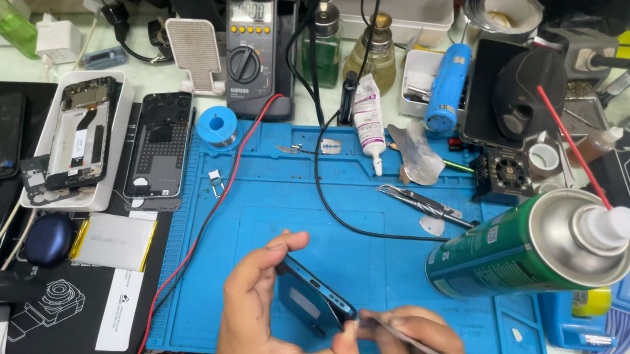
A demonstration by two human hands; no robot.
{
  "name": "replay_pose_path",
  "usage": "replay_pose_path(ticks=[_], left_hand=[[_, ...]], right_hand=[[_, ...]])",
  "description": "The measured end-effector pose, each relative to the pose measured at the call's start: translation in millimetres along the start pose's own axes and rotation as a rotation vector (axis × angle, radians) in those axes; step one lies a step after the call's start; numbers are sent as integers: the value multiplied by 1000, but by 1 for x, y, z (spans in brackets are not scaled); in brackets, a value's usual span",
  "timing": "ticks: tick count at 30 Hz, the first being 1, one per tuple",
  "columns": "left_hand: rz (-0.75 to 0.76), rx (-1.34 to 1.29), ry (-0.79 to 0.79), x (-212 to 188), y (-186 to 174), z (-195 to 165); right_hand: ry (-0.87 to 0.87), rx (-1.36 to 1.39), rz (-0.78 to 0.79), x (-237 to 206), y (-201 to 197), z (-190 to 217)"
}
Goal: The person uses a plastic card to pry open the back cover of a smartphone, then uses a screwdriver to remove screws from the internal frame. The back cover is set aside, and the person continues to unscrew components inside the phone.
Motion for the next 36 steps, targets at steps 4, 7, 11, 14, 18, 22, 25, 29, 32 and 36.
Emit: replay_pose_path(ticks=[4, 7, 11, 14, 18, 22, 25, 29, 32, 36], left_hand=[[39, -29, 9, 2, -8, 0], [35, -48, 44, 3, -8, 0], [50, -65, -47, 26, -22, 15], [34, -30, -42, 33, -27, 13], [-41, 35, 50, 42, -38, 2], [-64, 51, 187, 23, -26, -13], [-77, 72, 162, 30, -41, -12], [-73, 45, 142, 37, -69, -4], [-15, 7, -53, 37, -70, -4], [89, 86, -285, 46, -70, -2]], right_hand=[[92, -43, 37, 8, -10, 6], [185, -32, -75, 9, -15, 13], [154, -123, -10, 27, 8, 43], [81, -321, -27, 26, 38, 58], [30, -689, -28, 35, 80, 81], [-99, -667, -4, 26, 86, 101], [-260, -787, 1, 14, 114, 106], [-212, -623, -25, -3, 135, 90], [43, -553, -107, -3, 122, 82], [57, -407, -44, 7, 123, 79]])
Point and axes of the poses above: each hand's wrist, its own x-axis towards the middle knuckle, its own y-axis out of the palm, z = x × y, the point moved 4 cm from there along x, towards the middle knuckle, and after that the axes turned 13 degrees about -z, right-handed, at the moved point
